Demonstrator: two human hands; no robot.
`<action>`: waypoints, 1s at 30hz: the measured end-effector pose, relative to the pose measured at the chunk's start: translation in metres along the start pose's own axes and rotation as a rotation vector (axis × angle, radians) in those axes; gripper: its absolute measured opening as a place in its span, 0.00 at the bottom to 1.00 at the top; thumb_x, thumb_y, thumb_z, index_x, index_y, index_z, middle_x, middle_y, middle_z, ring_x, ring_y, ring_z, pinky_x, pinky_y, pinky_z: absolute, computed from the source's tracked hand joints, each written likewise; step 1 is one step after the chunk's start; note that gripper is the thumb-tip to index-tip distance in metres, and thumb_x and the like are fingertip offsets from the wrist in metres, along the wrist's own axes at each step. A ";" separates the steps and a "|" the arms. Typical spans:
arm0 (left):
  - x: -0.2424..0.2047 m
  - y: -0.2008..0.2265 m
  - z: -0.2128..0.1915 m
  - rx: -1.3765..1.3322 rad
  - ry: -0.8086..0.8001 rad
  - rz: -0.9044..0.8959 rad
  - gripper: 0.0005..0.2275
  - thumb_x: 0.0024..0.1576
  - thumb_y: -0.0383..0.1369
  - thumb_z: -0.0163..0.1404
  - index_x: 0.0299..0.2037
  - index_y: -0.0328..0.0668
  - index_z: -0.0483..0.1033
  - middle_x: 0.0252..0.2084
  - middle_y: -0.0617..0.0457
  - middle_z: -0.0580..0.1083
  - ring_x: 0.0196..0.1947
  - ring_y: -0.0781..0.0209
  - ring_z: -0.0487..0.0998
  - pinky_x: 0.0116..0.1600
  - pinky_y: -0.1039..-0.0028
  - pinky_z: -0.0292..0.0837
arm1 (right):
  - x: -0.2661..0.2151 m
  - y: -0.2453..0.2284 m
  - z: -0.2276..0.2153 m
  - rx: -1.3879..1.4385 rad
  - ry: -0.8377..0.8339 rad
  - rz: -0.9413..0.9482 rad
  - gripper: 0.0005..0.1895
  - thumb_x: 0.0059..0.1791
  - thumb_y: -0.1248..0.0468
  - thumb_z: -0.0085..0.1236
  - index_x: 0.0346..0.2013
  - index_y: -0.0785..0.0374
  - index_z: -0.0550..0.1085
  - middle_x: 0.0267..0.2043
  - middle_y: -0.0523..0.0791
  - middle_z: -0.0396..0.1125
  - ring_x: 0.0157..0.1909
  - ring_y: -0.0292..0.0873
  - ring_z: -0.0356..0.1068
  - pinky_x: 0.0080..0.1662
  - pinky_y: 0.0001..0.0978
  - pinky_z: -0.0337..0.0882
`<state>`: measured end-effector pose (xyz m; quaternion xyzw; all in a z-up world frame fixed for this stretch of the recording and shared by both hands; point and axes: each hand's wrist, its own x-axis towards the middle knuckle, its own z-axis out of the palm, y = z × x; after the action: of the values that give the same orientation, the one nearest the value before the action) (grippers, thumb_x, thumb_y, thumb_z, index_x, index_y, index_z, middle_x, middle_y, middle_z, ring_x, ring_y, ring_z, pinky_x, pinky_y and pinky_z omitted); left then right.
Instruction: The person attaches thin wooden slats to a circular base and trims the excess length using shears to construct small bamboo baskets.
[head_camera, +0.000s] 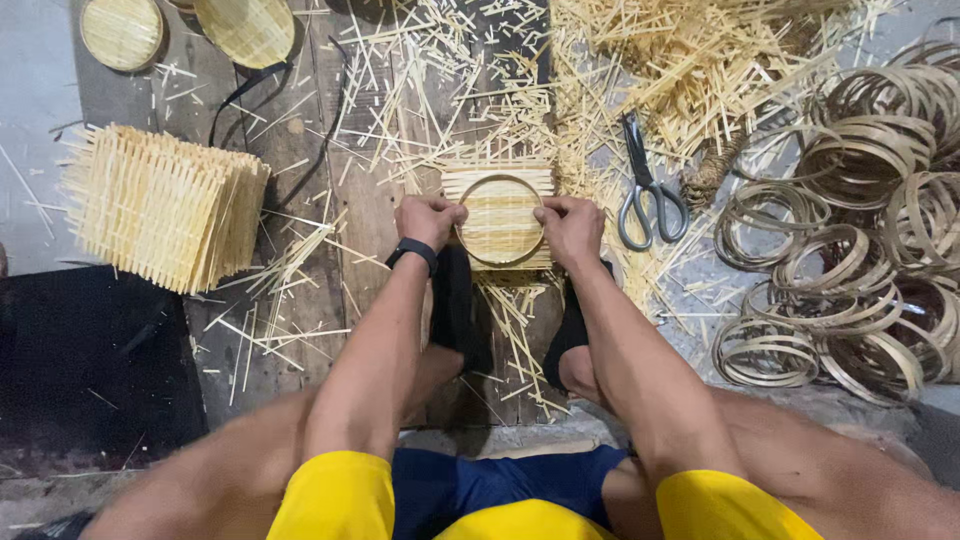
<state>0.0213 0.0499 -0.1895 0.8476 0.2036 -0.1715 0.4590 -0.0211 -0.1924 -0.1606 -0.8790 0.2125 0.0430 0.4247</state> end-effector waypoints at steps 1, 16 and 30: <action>0.003 0.002 -0.001 0.005 -0.015 -0.008 0.07 0.44 0.35 0.66 0.29 0.44 0.87 0.25 0.52 0.82 0.27 0.63 0.84 0.39 0.74 0.79 | 0.001 -0.001 -0.001 0.002 -0.005 0.010 0.11 0.43 0.62 0.67 0.39 0.60 0.84 0.32 0.50 0.77 0.33 0.45 0.78 0.43 0.35 0.75; 0.004 -0.008 0.007 0.029 0.043 0.006 0.08 0.41 0.34 0.68 0.30 0.45 0.86 0.28 0.51 0.82 0.30 0.61 0.84 0.42 0.72 0.79 | 0.021 0.023 0.004 0.027 -0.113 0.075 0.10 0.41 0.62 0.72 0.34 0.60 0.84 0.30 0.46 0.78 0.31 0.38 0.76 0.40 0.30 0.75; 0.000 -0.006 0.002 -0.006 -0.005 0.056 0.06 0.44 0.30 0.67 0.29 0.41 0.86 0.26 0.53 0.81 0.27 0.63 0.82 0.39 0.72 0.78 | 0.015 0.024 0.005 0.055 -0.058 -0.025 0.10 0.41 0.63 0.72 0.35 0.61 0.84 0.32 0.47 0.78 0.34 0.39 0.77 0.42 0.31 0.75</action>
<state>0.0183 0.0513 -0.1946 0.8512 0.1791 -0.1599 0.4667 -0.0166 -0.2073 -0.1849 -0.8679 0.1902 0.0574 0.4552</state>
